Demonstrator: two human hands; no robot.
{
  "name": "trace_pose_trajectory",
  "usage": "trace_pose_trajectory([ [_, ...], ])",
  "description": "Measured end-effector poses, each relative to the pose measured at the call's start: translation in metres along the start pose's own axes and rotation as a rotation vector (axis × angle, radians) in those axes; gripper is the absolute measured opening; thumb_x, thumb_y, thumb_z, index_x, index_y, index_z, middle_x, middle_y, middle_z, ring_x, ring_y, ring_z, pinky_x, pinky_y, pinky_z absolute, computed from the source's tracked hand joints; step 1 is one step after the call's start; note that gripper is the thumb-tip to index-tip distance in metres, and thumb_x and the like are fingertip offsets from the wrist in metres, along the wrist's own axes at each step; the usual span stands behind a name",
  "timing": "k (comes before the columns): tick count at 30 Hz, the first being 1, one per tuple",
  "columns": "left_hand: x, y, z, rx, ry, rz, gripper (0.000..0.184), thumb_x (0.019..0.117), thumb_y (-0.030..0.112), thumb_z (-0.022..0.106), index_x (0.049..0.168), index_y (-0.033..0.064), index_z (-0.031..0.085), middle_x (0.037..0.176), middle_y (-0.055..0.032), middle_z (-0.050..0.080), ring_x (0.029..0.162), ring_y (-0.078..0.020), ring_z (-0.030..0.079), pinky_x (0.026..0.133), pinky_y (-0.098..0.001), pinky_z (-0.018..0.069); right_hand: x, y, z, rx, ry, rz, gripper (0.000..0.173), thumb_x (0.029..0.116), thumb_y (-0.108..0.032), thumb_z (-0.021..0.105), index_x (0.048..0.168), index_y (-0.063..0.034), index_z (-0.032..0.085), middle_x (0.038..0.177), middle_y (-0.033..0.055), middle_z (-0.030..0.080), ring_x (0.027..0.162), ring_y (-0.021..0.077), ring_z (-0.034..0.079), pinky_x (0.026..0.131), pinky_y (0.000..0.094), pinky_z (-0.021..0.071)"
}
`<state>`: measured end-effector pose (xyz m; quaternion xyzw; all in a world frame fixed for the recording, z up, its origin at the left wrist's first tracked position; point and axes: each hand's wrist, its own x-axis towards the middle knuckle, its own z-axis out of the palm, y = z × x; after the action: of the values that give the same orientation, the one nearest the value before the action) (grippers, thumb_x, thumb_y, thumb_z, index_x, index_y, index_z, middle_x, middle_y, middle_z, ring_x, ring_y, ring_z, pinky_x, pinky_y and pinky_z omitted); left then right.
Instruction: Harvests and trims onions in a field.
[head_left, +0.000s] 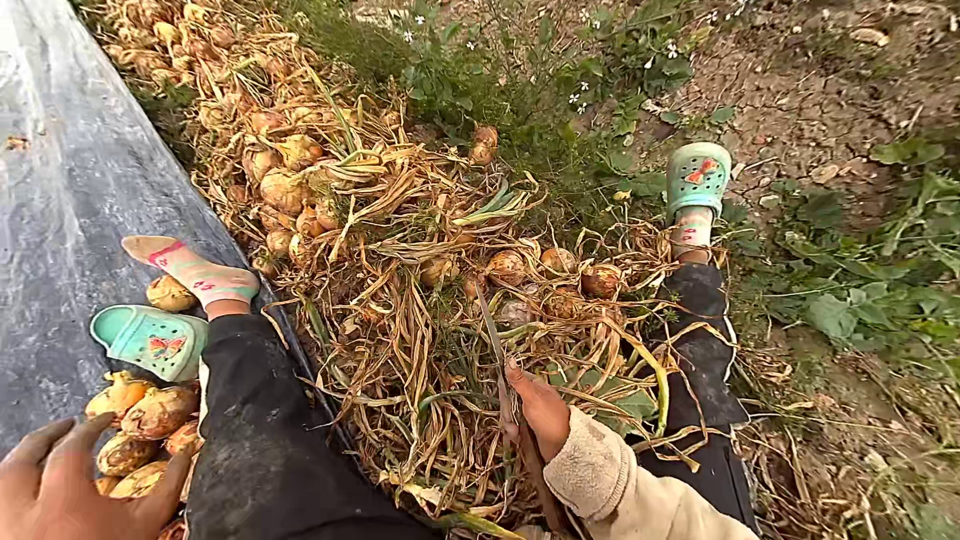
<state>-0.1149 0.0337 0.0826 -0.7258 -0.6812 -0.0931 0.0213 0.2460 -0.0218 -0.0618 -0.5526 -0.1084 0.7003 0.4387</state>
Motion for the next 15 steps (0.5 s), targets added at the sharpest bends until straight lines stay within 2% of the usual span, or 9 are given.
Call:
trace_pose_trajectory([
  [2,0.037,0.018,0.062,-0.166,0.134,0.361,0.055,0.0793,0.030,0.071,0.114,-0.0126,0.066,0.126,-0.0396,0.058,0.116,-0.0603,0.057,0.095,-0.0710,0.0458,0.001,-0.003,-0.006,0.024,0.034,-0.024,0.044,0.1126,-0.036,0.030,0.091,-0.0054,0.052,0.055,0.0014,0.050,0.043,0.0102,0.052,0.043,0.0226,0.0478],
  [4,0.072,0.082,0.110,-0.322,0.043,0.533,0.033,0.0806,0.018,0.075,0.103,-0.0062,0.072,0.115,-0.0285,0.068,0.106,-0.0478,0.067,0.087,-0.0628,0.0548,0.001,-0.003,-0.011,0.049,0.064,-0.036,0.043,0.1129,-0.035,0.029,0.093,-0.0047,0.053,0.056,0.0015,0.052,0.043,0.0101,0.053,0.044,0.0227,0.0488],
  [6,0.094,0.150,0.142,-0.393,-0.267,0.556,0.022,0.0899,0.007,0.073,0.108,-0.0054,0.073,0.119,-0.0249,0.069,0.110,-0.0406,0.068,0.095,-0.0561,0.0547,0.001,-0.002,-0.016,0.071,0.101,-0.012,0.042,0.1131,-0.035,0.029,0.098,-0.0035,0.053,0.057,0.0026,0.052,0.045,0.0118,0.054,0.045,0.0243,0.0498],
  [8,0.119,0.202,0.170,-0.266,-0.559,0.613,0.025,0.0975,0.004,0.062,0.120,-0.0058,0.069,0.133,-0.0245,0.063,0.127,-0.0399,0.059,0.109,-0.0530,0.0454,0.003,-0.001,-0.021,0.101,0.131,-0.003,0.044,0.1133,-0.035,0.028,0.100,-0.0024,0.054,0.057,0.0035,0.053,0.044,0.0125,0.054,0.045,0.0248,0.0498],
  [9,0.132,0.220,0.183,-0.153,-0.646,0.670,0.029,0.0969,0.000,0.059,0.125,-0.0048,0.067,0.138,-0.0230,0.060,0.135,-0.0395,0.052,0.114,-0.0525,0.0410,0.005,0.000,-0.025,0.112,0.141,-0.006,0.044,0.1134,-0.035,0.027,0.099,-0.0024,0.054,0.056,0.0038,0.053,0.044,0.0128,0.054,0.044,0.0250,0.0498],
  [11,0.158,0.241,0.200,0.026,-0.683,0.720,0.037,0.0913,-0.006,0.063,0.128,-0.0020,0.065,0.142,-0.0215,0.057,0.143,-0.0410,0.043,0.114,-0.0554,0.0399,0.010,0.003,-0.032,0.136,0.153,-0.003,0.045,0.1134,-0.035,0.027,0.098,-0.0024,0.054,0.056,0.0042,0.053,0.044,0.0134,0.054,0.044,0.0252,0.0492],
  [12,0.169,0.244,0.204,0.065,-0.643,0.693,0.035,0.0922,-0.004,0.064,0.128,-0.0021,0.064,0.142,-0.0221,0.056,0.143,-0.0423,0.043,0.111,-0.0575,0.0423,0.013,0.005,-0.036,0.147,0.154,0.009,0.045,0.1133,-0.035,0.028,0.100,-0.0023,0.054,0.056,0.0043,0.053,0.044,0.0137,0.055,0.044,0.0254,0.0493],
  [13,0.178,0.246,0.203,0.086,-0.595,0.635,0.033,0.0960,0.003,0.063,0.129,-0.0028,0.063,0.142,-0.0240,0.055,0.140,-0.0446,0.045,0.107,-0.0600,0.0447,0.016,0.005,-0.039,0.163,0.157,0.022,0.043,0.1132,-0.035,0.029,0.102,-0.0020,0.055,0.057,0.0044,0.053,0.045,0.0138,0.055,0.045,0.0256,0.0496],
  [15,0.191,0.247,0.197,0.114,-0.559,0.462,0.045,0.1024,0.027,0.061,0.135,-0.0042,0.057,0.143,-0.0303,0.052,0.133,-0.0515,0.050,0.100,-0.0663,0.0470,0.021,0.005,-0.040,0.179,0.161,0.053,0.040,0.1131,-0.034,0.031,0.106,-0.0017,0.054,0.059,0.0047,0.054,0.046,0.0136,0.055,0.045,0.0254,0.0494],
])
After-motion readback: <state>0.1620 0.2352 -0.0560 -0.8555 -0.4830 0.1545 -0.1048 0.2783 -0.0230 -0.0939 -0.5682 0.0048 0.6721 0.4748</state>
